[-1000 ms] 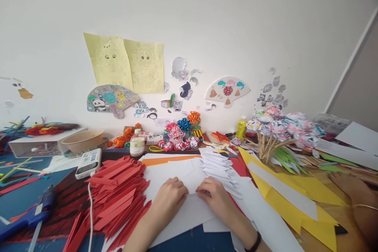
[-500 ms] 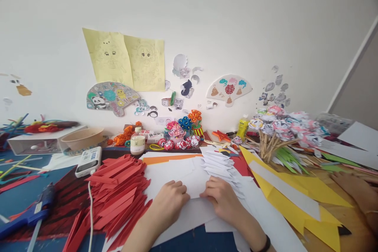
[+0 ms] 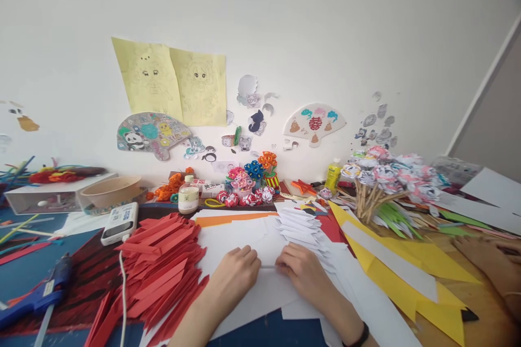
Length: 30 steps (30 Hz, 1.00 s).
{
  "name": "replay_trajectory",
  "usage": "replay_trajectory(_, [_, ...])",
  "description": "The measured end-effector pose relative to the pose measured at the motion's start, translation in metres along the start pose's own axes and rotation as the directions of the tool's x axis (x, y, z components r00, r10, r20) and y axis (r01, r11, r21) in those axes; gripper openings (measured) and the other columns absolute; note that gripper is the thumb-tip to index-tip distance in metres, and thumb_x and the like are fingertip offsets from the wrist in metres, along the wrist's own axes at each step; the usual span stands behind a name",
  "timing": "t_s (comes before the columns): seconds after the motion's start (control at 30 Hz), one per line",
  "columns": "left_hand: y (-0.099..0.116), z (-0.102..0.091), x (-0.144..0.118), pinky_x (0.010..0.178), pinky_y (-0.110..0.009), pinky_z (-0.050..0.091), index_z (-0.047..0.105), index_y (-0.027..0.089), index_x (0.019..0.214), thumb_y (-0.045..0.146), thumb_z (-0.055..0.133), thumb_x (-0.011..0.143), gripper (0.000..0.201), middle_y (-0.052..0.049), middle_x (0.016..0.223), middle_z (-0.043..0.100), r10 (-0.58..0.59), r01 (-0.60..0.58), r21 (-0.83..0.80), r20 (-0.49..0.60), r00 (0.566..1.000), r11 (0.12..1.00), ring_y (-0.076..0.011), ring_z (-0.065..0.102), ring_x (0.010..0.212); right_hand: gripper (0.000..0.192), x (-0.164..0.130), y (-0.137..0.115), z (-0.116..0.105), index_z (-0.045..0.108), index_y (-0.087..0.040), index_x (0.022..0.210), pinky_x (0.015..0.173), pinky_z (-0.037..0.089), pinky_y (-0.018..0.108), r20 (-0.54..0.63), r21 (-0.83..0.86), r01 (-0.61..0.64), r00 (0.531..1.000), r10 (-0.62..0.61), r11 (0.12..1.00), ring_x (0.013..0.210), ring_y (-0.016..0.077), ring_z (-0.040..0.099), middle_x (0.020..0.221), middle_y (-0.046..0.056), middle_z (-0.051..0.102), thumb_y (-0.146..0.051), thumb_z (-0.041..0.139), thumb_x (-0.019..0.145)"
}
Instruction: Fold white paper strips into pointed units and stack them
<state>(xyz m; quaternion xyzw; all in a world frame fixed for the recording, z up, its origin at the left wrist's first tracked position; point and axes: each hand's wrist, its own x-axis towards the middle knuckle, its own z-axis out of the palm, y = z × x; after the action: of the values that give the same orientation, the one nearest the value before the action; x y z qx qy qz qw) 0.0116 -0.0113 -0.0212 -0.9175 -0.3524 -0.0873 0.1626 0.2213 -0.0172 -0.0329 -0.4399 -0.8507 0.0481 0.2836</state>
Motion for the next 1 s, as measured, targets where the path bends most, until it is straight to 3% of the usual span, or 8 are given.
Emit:
replay_trajectory(0.13, [-0.001,-0.006,0.0,0.064,-0.027,0.041,0.058,0.018,0.081,0.018,0.046,0.091,0.016,-0.002,0.079,0.062,-0.135,0.125,-0.161,-0.053,0.989,0.979,-0.0172,0.056,0.074,0.023,-0.001,0.001,0.003,0.057,-0.018,0.068,0.065,0.036,0.026,-0.063,0.053,-0.048,0.997,0.051,0.997,0.073,0.0168,0.052,0.071,0.001,0.059,0.002,0.048,0.074])
replay_trajectory(0.3, [-0.001,-0.008,-0.001,0.061,-0.026,0.039,0.058,0.017,0.077,0.015,0.044,0.092,0.02,-0.002,0.074,0.061,-0.119,0.108,-0.195,-0.047,0.992,0.975,-0.0165,0.054,0.069,0.026,-0.002,-0.001,0.005,0.048,-0.018,0.062,0.06,0.033,0.025,-0.065,0.071,-0.095,0.993,0.1,0.993,0.069,0.0158,0.05,0.067,0.0,0.053,0.007,0.042,0.061])
replay_trajectory(0.43, [0.0,-0.008,-0.001,0.063,-0.026,0.039,0.059,0.017,0.08,0.018,0.043,0.092,0.021,-0.002,0.076,0.062,-0.148,0.116,-0.289,-0.09,0.985,0.95,-0.0171,0.055,0.073,0.024,-0.003,-0.002,0.006,0.046,-0.018,0.061,0.06,0.033,0.024,-0.071,0.128,-0.091,0.992,0.101,0.988,0.069,0.0156,0.05,0.067,0.0,0.053,0.006,0.042,0.061])
replay_trajectory(0.57, [0.0,-0.006,-0.002,0.068,-0.026,0.04,0.061,0.02,0.085,0.023,0.049,0.089,0.012,-0.002,0.081,0.064,-0.225,0.154,-0.456,-0.104,0.969,0.877,-0.0179,0.056,0.079,0.024,-0.002,-0.002,0.007,0.05,-0.018,0.061,0.061,0.034,0.024,-0.089,0.197,-0.092,0.99,0.112,0.976,0.07,0.0158,0.051,0.066,0.0,0.053,0.005,0.044,0.063])
replay_trajectory(0.77, [-0.005,-0.01,-0.005,0.065,-0.024,0.039,0.064,0.018,0.072,0.018,0.053,0.083,0.016,-0.002,0.073,0.065,-0.372,0.261,-0.657,-0.033,0.927,0.708,-0.0153,0.057,0.07,0.01,0.0,-0.008,0.007,0.063,-0.019,0.077,0.062,0.037,0.025,-0.069,0.268,-0.063,0.994,0.084,0.961,0.067,0.0158,0.052,0.07,0.001,0.057,-0.011,0.058,0.076])
replay_trajectory(0.87, [-0.005,-0.015,-0.005,0.064,-0.024,0.038,0.066,0.019,0.074,0.02,0.053,0.082,0.015,-0.002,0.072,0.066,-0.361,0.24,-0.709,-0.021,0.932,0.663,-0.0148,0.056,0.069,0.006,0.0,-0.01,0.01,0.065,-0.019,0.079,0.061,0.038,0.025,-0.056,0.324,-0.062,0.995,0.084,0.944,0.067,0.0152,0.054,0.073,0.001,0.062,-0.019,0.06,0.08])
replay_trajectory(1.0, [0.002,-0.016,-0.003,0.066,-0.023,0.039,0.066,0.021,0.083,0.026,0.055,0.083,0.013,-0.002,0.08,0.067,-0.324,0.201,-0.746,-0.021,0.946,0.635,-0.0149,0.057,0.074,0.013,0.0,-0.011,0.012,0.066,-0.018,0.067,0.058,0.038,0.023,-0.049,0.386,-0.082,0.993,0.11,0.919,0.059,0.0133,0.054,0.064,0.0,0.063,-0.019,0.063,0.079])
